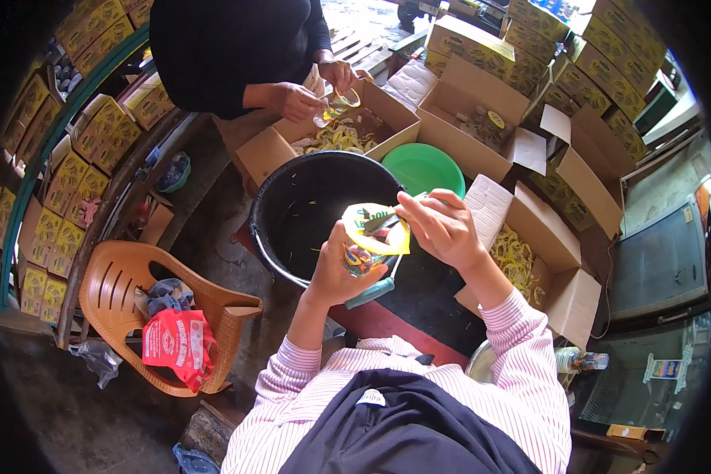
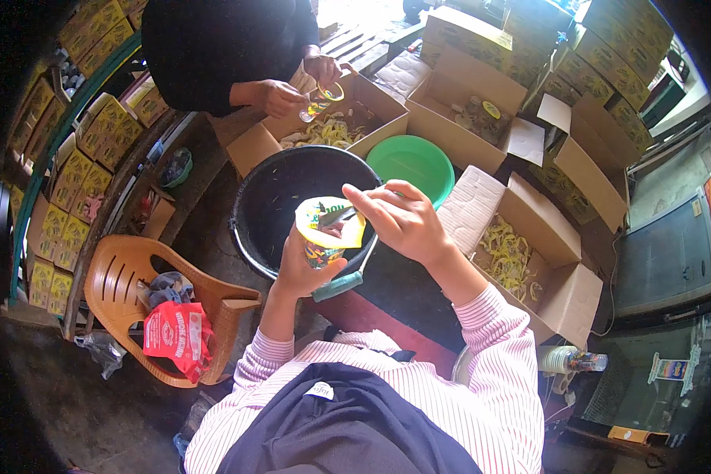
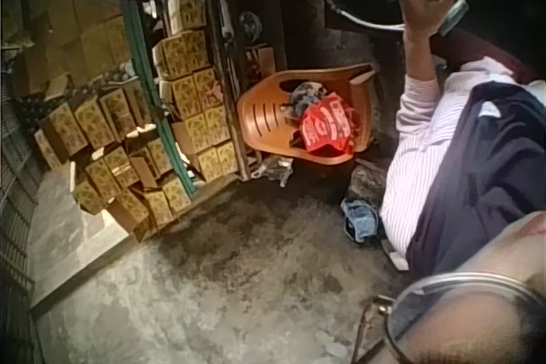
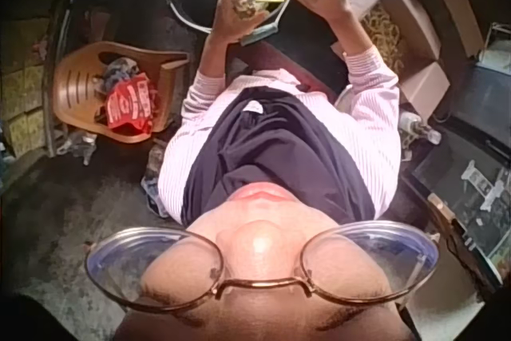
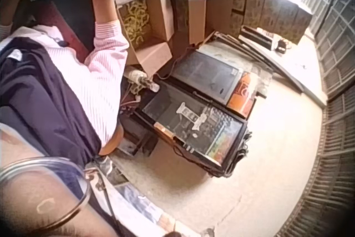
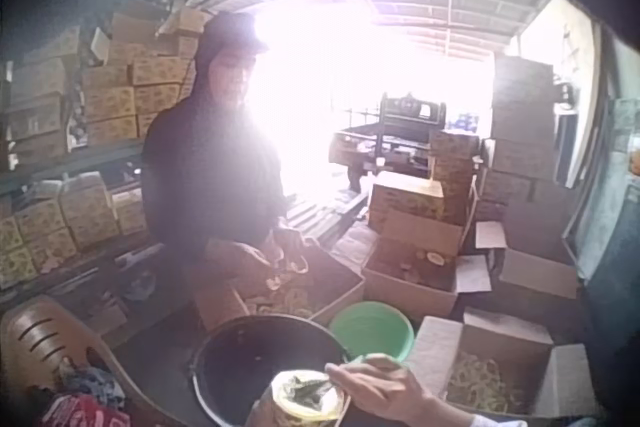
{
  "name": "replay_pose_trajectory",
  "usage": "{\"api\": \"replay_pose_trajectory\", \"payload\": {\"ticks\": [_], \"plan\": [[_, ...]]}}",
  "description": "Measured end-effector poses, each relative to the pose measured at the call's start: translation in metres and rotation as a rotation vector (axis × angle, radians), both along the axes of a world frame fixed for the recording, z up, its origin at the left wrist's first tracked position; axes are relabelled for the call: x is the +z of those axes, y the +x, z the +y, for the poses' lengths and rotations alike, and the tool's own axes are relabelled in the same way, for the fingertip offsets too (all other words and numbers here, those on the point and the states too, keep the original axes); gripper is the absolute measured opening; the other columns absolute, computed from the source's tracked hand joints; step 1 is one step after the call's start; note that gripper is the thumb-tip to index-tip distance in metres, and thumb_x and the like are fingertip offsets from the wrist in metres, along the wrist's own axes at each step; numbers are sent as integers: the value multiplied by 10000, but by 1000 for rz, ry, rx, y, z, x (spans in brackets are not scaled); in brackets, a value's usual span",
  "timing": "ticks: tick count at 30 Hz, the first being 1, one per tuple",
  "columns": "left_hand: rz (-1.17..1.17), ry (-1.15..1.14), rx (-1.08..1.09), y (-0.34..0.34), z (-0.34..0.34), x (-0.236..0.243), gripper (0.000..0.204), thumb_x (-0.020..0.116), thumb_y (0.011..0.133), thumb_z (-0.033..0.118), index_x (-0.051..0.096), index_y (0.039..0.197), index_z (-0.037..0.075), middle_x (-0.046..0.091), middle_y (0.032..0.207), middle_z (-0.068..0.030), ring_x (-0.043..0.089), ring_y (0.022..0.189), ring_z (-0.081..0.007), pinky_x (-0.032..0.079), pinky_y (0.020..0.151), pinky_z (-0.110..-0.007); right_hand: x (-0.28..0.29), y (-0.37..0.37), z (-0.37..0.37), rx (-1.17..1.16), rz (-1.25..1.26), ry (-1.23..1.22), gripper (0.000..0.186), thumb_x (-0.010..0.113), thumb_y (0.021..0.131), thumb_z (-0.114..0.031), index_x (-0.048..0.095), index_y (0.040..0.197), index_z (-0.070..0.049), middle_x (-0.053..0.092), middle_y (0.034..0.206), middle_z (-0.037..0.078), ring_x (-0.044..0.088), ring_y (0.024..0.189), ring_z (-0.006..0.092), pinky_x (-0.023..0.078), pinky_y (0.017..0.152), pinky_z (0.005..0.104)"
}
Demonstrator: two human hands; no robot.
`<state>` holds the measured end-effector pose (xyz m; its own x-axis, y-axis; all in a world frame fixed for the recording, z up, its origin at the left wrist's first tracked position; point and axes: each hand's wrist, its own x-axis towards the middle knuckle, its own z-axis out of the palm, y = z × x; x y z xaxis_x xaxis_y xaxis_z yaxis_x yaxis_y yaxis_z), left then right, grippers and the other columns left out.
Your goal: The person cleans plastic cups using a small tool and a bucket of water, removing excess plastic or debris before placing them in boxes.
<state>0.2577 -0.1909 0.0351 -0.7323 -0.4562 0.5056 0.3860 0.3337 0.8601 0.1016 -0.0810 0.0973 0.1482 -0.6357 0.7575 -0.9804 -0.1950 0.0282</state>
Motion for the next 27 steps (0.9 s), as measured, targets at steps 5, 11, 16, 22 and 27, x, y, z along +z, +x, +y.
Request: {"api": "replay_pose_trajectory", "payload": {"ticks": [5, 11, 16, 22, 27], "plan": [[-37, -91, 95, -4, 0, -2, 542, 741, 626, 99, 457, 1080, 15, 603, 925, -107, 617, 829, -155, 490, 718, -263, 4, -2, 6, -48, 38, -4, 433, 597, 713, -16, 553, 1143, -42, 638, 785, 4, 620, 726, 109, 462, 726, 265], [-31, 26, 68, -3, 2, -1, 499, 728, 637, 100, 475, 1057, 12, 606, 899, -106, 621, 806, -150, 494, 692, -250, 3, -6, 7, -61, 70, 8, 449, 603, 707, -47, 544, 1152, -30, 630, 783, 0, 613, 731, 103, 460, 729, 261], [-101, -10, 19, -1, 2, -1, 491, 721, 635, 95, 482, 1052, -6, 610, 880, -97, 615, 790, -133, 487, 690, -246, -4, -4, 1, -37, 61, -2, 451, 607, 712, -85, 536, 1151, -12, 627, 776, 1, 610, 708, 103, 457, 735, 251], [-91, 85, -103, 2, -1, -2, 518, 707, 633, 78, 479, 1089, -20, 613, 907, -84, 599, 812, -117, 476, 729, -249, -6, -4, -3, 17, 17, -26, 453, 614, 705, -73, 535, 1145, 0, 628, 778, 14, 612, 702, 111, 463, 734, 257], [-66, 241, -248, 6, -4, -12, 579, 697, 643, 80, 457, 1160, -26, 604, 964, -88, 584, 872, -118, 463, 772, -252, -7, -1, -7, 49, 14, -32, 443, 615, 701, -63, 541, 1131, 8, 632, 783, 18, 617, 709, 114, 468, 741, 265]]}}
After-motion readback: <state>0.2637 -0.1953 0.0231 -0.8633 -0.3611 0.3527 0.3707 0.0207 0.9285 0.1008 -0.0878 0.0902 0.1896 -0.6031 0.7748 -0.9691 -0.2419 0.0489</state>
